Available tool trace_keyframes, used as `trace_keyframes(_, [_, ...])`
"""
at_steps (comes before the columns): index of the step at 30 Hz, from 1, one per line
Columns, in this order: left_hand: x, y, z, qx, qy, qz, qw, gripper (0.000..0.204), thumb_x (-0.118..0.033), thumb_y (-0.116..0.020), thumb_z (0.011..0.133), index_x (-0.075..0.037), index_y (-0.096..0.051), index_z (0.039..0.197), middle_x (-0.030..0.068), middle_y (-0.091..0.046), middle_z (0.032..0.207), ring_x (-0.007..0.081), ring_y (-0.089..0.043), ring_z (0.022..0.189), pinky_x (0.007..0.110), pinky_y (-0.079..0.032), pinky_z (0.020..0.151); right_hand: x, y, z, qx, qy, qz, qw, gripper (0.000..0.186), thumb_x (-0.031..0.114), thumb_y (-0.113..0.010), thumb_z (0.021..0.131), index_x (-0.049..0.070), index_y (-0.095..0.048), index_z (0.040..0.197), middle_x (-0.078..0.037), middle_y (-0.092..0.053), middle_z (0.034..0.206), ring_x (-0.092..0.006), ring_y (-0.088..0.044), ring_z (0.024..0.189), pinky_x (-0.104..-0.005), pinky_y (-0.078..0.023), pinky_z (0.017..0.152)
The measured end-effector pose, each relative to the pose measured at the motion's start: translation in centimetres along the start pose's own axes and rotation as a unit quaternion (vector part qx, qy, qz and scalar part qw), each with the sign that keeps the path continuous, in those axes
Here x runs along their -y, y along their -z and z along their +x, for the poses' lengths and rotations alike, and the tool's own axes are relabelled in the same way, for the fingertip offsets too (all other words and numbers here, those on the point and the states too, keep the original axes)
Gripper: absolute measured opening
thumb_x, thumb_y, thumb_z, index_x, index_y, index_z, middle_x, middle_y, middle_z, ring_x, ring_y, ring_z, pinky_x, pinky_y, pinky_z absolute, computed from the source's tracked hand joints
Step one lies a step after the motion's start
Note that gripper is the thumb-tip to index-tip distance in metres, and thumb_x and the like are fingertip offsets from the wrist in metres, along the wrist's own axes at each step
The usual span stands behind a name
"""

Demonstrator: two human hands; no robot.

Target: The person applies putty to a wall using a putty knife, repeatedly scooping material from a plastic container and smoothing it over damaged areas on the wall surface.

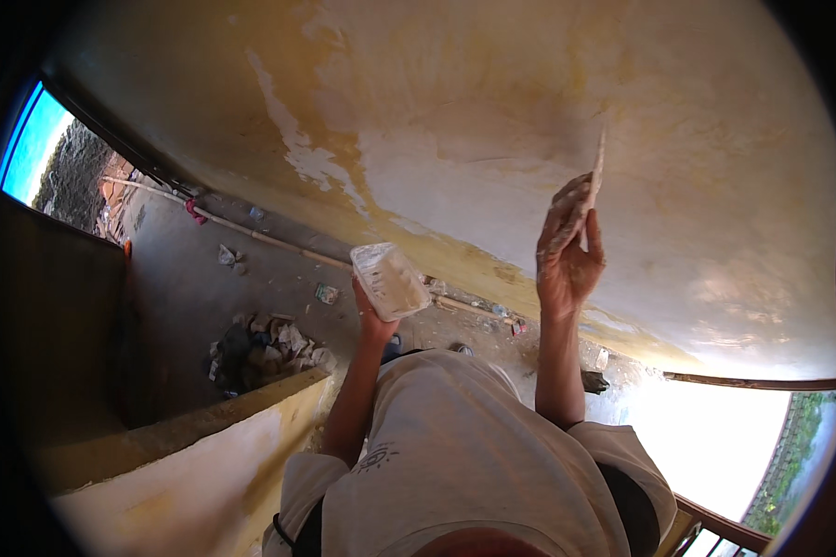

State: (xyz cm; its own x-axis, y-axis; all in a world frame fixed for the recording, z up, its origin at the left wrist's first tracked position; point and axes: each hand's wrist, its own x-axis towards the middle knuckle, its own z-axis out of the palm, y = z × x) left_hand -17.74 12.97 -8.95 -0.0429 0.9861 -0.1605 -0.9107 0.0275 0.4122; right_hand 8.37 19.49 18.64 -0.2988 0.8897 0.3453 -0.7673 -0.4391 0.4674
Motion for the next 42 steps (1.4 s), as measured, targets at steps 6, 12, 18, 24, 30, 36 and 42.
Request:
trace_keyframes(6, [-2.3, 0.7, 0.6, -0.014, 0.030, 0.028, 0.999, 0.070, -0.067, -0.041, 0.101, -0.022, -0.040, 0.155, 0.0031, -0.050, 0.152, 0.0286, -0.048, 0.141, 0.056, -0.038, 0.117, -1.8, 13.5, 1.6, -0.237, 0.012, -0.187, 0.953, 0.037, 0.006, -0.049, 0.104, -0.010, -0.045, 0.138, -0.026, -0.056, 0.136, -0.0331, -0.060, 0.126, -0.0393, -0.059, 0.104])
trace_keyframes(12, [-4.2, 2.6, 2.4, -0.024, 0.094, 0.003, 0.995, 0.073, -0.071, -0.042, 0.099, -0.022, -0.042, 0.153, 0.0027, -0.052, 0.149, 0.0289, -0.052, 0.136, 0.056, -0.040, 0.115, 0.1, 10.6, 6.9, -0.144, 0.038, -0.043, 0.988, 0.036, 0.000, -0.046, 0.103, -0.018, -0.050, 0.133, -0.032, -0.055, 0.133, -0.0380, -0.059, 0.125, -0.0378, -0.062, 0.100])
trace_keyframes(18, [-5.3, 3.5, 3.6, -0.012, 0.145, -0.005, 0.989, 0.074, -0.072, -0.043, 0.098, -0.022, -0.044, 0.152, 0.0024, -0.053, 0.149, 0.0289, -0.053, 0.135, 0.055, -0.041, 0.114, -2.0, -2.3, 4.3, 0.051, 0.107, -0.130, 0.984, 0.037, 0.001, -0.044, 0.104, -0.018, -0.048, 0.136, -0.028, -0.050, 0.138, -0.0380, -0.051, 0.135, -0.0418, -0.060, 0.104])
trace_keyframes(24, [-7.7, 3.3, 3.2, 0.015, 0.178, 0.000, 0.984, 0.076, -0.074, -0.043, 0.097, -0.022, -0.043, 0.153, 0.0025, -0.053, 0.150, 0.0289, -0.053, 0.135, 0.056, -0.042, 0.113, -4.5, 0.5, 1.3, 0.101, 0.174, -0.306, 0.931, 0.048, 0.004, -0.045, 0.104, -0.011, -0.034, 0.148, -0.025, -0.047, 0.142, -0.0321, -0.052, 0.135, -0.0385, -0.058, 0.107])
trace_keyframes(30, [-9.8, 7.3, 2.9, -0.005, 0.199, -0.028, 0.980, 0.073, -0.071, -0.044, 0.098, -0.023, -0.044, 0.153, 0.0021, -0.052, 0.151, 0.0289, -0.052, 0.136, 0.055, -0.043, 0.113, -7.3, 15.5, 4.0, -0.213, 0.122, -0.306, 0.920, 0.033, 0.003, -0.049, 0.102, -0.017, -0.050, 0.128, -0.030, -0.058, 0.130, -0.0333, -0.064, 0.121, -0.0312, -0.060, 0.101])
trace_keyframes(36, [-11.3, 7.5, 3.2, -0.020, 0.192, -0.026, 0.981, 0.069, -0.067, -0.046, 0.099, -0.023, -0.045, 0.152, 0.0016, -0.054, 0.149, 0.0281, -0.052, 0.135, 0.053, -0.042, 0.114, -5.0, 6.6, 9.1, -0.039, 0.151, -0.184, 0.970, 0.032, -0.003, -0.046, 0.101, -0.023, -0.049, 0.125, -0.031, -0.055, 0.128, -0.0368, -0.060, 0.122, -0.0337, -0.064, 0.097])
trace_keyframes(42, [-11.5, 5.5, 3.5, -0.002, 0.213, 0.002, 0.977, 0.065, -0.065, -0.045, 0.101, -0.022, -0.047, 0.150, 0.0011, -0.055, 0.148, 0.0277, -0.054, 0.134, 0.052, -0.043, 0.113, -5.2, -3.5, 5.1, 0.211, 0.179, -0.286, 0.917, 0.035, 0.001, -0.038, 0.106, -0.017, -0.045, 0.135, -0.026, -0.049, 0.137, -0.0317, -0.049, 0.137, -0.0461, -0.060, 0.103])
